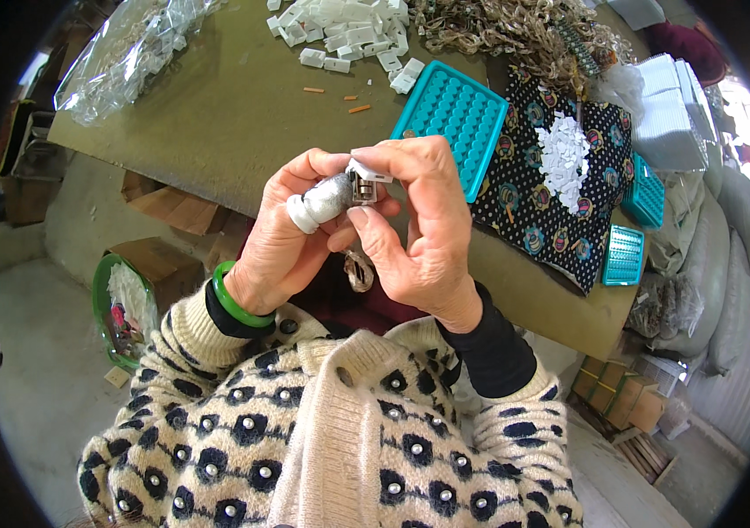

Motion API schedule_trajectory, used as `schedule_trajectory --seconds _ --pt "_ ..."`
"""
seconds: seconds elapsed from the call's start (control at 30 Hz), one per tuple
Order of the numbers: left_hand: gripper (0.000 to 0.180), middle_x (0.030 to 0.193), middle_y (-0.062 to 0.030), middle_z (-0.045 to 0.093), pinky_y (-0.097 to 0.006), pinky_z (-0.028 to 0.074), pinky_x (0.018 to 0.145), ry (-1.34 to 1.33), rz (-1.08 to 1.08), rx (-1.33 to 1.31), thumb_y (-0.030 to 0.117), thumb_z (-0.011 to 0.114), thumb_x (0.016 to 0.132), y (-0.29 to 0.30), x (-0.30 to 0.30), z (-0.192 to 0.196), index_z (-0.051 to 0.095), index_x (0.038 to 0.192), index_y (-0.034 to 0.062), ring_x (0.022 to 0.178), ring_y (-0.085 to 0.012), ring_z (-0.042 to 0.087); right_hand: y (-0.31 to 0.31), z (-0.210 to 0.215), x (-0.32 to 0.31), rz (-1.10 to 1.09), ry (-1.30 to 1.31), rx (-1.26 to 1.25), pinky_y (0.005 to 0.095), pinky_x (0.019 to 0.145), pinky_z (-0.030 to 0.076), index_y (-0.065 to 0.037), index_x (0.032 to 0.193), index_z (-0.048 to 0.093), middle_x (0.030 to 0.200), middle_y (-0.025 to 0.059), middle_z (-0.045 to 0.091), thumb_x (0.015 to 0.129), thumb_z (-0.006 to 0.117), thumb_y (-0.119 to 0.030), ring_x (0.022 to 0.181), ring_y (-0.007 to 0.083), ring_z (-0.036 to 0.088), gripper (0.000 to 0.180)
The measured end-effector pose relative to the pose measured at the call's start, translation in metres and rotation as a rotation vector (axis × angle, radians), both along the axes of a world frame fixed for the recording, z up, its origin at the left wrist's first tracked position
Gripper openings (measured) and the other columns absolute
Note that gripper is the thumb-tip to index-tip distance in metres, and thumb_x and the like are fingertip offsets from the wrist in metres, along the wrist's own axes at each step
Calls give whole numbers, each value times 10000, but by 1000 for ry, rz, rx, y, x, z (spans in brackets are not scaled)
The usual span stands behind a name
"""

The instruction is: The person repeatedly picks small white plastic housings and metal pins from a table and a blue tray, inserts the pins into the housings, and places the assembled units back on the table. The process is repeated continuously with both hands.

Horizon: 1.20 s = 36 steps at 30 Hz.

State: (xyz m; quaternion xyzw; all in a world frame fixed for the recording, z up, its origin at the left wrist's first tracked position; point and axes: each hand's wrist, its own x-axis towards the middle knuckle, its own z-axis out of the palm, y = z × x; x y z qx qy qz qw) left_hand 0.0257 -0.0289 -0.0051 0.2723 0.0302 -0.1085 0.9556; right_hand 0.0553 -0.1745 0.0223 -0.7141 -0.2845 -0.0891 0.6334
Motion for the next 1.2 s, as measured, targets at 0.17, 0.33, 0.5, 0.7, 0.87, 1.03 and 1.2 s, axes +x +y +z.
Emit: schedule_trajectory --seconds 0.17,0.33,0.5,0.7,0.87,1.03,1.2 --pt "234 930 -52 644 -243 529 576 0 -101 -152 219 685 903 -5 -1 -4 573 1063 90 739 -136 646 -5 -6 7 -52 -360 -206 343 768 483 13 1071 636 982 129 591 841 677 -38 886 269 564 240" --pt "244 945 -2 619 -251 558 629 39 -169 -194 244 688 902 -7 -4 -7 556 1052 102 793 -106 638 0 -16 6 -104 -479 -167 363 711 499 66 1043 609 905 143 580 853 653 -23 794 288 566 214" --pt "101 797 -40 625 -222 511 485 160 -83 -165 134 613 944 -10 -6 3 564 883 70 595 -113 615 -1 -12 1 -184 -544 -302 392 686 491 69 1072 591 885 154 565 852 636 -23 780 316 562 242" --pt "90 939 -25 641 -180 395 456 95 -103 -97 118 651 918 0 2 7 587 980 110 672 -59 569 -8 -8 -6 -163 -495 -422 428 838 483 27 1249 566 1172 203 528 777 684 4 1008 356 561 488" --pt "149 1061 -127 609 -236 547 573 -68 -68 53 88 662 894 15 9 0 572 1013 93 924 -236 654 -39 2 -11 -111 -380 -466 392 842 499 -17 1158 639 1200 196 534 769 681 21 992 326 580 393" --pt "212 1097 -151 565 -369 630 758 -99 -83 -21 87 684 871 19 13 -2 569 1050 84 1085 -362 624 -97 6 54 -477 -271 -615 325 653 489 -1 957 648 906 122 590 863 629 -33 744 240 602 101" --pt "168 1023 -130 611 -373 624 667 -12 -119 -12 34 602 922 16 16 -5 555 1083 39 845 -266 692 -133 -16 147 -715 -279 -823 394 688 497 -3 862 688 843 143 630 865 651 -113 755 315 620 117"
